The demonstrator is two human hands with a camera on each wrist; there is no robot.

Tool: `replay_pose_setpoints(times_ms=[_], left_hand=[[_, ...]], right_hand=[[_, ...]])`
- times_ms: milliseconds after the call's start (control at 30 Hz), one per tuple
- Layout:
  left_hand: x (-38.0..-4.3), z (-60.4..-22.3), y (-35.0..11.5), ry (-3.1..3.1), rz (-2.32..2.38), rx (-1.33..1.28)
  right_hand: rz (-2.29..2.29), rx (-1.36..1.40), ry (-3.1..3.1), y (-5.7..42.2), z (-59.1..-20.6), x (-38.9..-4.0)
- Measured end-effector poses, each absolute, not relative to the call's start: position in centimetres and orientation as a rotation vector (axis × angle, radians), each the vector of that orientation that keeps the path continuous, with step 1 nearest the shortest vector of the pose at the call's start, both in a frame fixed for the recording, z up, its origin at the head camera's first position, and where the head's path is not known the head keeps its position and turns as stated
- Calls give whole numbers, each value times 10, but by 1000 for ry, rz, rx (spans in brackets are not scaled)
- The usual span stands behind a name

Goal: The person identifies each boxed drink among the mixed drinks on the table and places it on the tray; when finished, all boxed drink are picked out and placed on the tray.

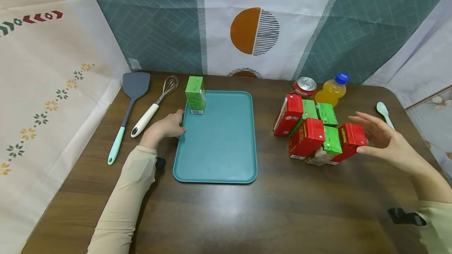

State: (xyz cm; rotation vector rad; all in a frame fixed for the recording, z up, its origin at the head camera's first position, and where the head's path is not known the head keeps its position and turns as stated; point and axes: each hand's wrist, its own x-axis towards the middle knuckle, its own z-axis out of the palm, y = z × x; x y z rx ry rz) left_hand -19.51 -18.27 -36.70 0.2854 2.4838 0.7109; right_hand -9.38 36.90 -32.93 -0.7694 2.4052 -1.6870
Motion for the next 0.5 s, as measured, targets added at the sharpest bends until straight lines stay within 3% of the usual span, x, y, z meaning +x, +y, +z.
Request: replay_pose_setpoints(times_ms=[233,500], left_hand=[[-194,-369,-179,2481,692,269],[-194,-369,-180,2501,690,279]], right_hand=[[-1397,-445,2628,375,-349,-89],[-1393,-405,2754,370,-347,-87]])
